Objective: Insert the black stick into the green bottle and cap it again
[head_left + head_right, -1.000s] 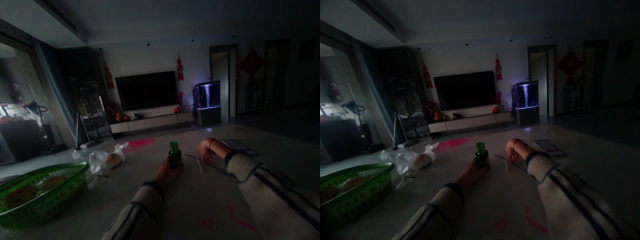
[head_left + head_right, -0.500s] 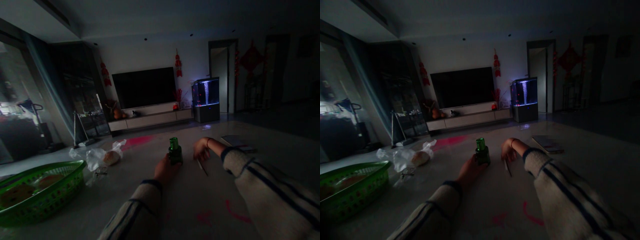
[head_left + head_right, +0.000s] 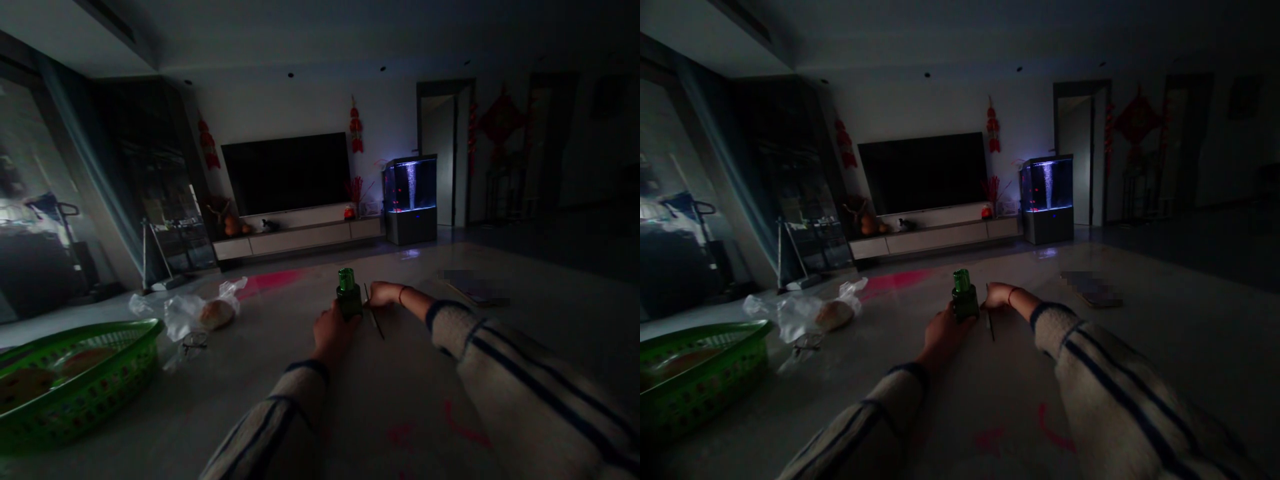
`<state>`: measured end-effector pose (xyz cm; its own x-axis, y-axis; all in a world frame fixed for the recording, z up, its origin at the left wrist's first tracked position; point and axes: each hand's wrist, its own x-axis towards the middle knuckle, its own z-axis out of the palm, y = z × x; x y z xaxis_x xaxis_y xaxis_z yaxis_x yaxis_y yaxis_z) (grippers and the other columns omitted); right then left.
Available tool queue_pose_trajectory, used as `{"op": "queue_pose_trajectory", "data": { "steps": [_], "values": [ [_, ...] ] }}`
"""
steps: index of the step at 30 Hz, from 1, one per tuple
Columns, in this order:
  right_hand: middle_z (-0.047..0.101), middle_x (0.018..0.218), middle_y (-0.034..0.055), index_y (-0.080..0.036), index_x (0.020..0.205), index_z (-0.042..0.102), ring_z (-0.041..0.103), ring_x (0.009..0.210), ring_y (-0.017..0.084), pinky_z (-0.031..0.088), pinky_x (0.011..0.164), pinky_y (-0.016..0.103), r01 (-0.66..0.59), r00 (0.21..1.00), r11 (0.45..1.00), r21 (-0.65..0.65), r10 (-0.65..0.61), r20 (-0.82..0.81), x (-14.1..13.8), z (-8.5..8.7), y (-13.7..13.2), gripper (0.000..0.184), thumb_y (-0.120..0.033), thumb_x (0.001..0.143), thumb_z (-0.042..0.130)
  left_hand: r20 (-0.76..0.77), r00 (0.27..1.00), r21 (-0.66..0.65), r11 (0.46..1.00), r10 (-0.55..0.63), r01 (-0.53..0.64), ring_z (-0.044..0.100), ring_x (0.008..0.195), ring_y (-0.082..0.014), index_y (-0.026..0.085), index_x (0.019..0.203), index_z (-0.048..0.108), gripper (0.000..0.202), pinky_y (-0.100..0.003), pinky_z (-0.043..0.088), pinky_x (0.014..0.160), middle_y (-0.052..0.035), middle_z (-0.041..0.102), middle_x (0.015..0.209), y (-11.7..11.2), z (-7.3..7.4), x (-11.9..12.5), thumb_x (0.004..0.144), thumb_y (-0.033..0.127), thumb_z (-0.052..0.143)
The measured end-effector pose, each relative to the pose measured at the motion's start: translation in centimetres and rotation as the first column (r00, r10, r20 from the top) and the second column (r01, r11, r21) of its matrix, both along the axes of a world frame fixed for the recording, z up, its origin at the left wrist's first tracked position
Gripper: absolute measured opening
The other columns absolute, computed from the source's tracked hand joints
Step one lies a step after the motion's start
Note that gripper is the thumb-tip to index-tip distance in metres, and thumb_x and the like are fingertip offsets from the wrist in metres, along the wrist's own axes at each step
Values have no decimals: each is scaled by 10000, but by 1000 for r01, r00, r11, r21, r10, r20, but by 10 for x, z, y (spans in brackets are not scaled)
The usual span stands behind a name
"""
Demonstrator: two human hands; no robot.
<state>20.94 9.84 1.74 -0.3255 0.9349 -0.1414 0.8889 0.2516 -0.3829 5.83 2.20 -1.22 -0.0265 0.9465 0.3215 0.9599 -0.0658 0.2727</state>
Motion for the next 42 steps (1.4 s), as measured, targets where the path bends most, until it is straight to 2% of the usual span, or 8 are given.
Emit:
{"op": "queue_pose_trajectory", "data": {
  "steps": [4,7,13,16,18,23,34,42],
  "values": [
    [574,478,45,-99,578,610,516,406,114,409,445,230,2,997,1000,-6,-1,75,0,16,-11,331,-288,798,450,-56,998,-46,998,30,-33,578,959,-260,166,1002,555,383,-310,413,731,-119,639,1006,-10,6,-6,753,446,474],
    [569,484,57,-94,539,597,505,435,112,352,449,213,-17,995,992,123,4,103,4,37,-19,285,-210,761,461,-64,997,-74,997,33,-38,588,926,-234,172,915,583,260,-279,395,673,-103,646,981,-19,18,-19,772,352,461],
    [603,632,40,-107,646,613,498,588,102,247,475,206,-40,998,884,466,11,63,4,71,-45,136,-113,674,480,-18,983,168,969,184,-179,605,678,-169,198,800,581,267,-256,262,500,-66,662,757,-32,51,-38,854,287,334],
    [602,626,45,-113,632,607,498,595,106,230,486,221,-38,998,829,559,1,67,-1,64,-71,163,-64,656,454,-55,988,217,967,147,-132,597,634,-159,210,751,601,295,-254,244,498,-57,661,707,-40,57,-34,859,298,341],
    [606,603,48,-127,605,601,509,565,110,238,494,226,-100,992,747,657,25,123,-4,51,-89,175,-63,675,453,-117,990,213,976,78,-51,592,615,-157,213,729,623,339,-248,251,501,-57,657,681,-47,56,-29,866,334,338],
    [661,787,93,-145,787,614,589,648,145,316,541,227,-301,947,639,708,113,300,-1,11,-113,220,-91,809,402,-249,966,179,978,-64,111,592,620,-160,224,786,656,401,-239,284,516,-56,662,705,-61,51,-23,887,352,289],
    [652,749,78,-144,773,601,605,696,159,339,574,235,-258,963,577,775,89,255,18,3,-104,226,-113,837,386,-268,961,238,962,-69,136,557,585,-131,217,726,635,391,-236,259,502,-28,648,697,-57,49,-31,878,405,328],
    [640,730,65,-146,748,594,572,654,137,319,565,226,-279,958,553,785,110,263,17,-1,-104,202,-87,808,410,-288,956,218,968,-59,126,540,583,-128,207,695,610,308,-252,228,498,-28,652,716,-56,49,-32,839,255,342]
  ]
}}
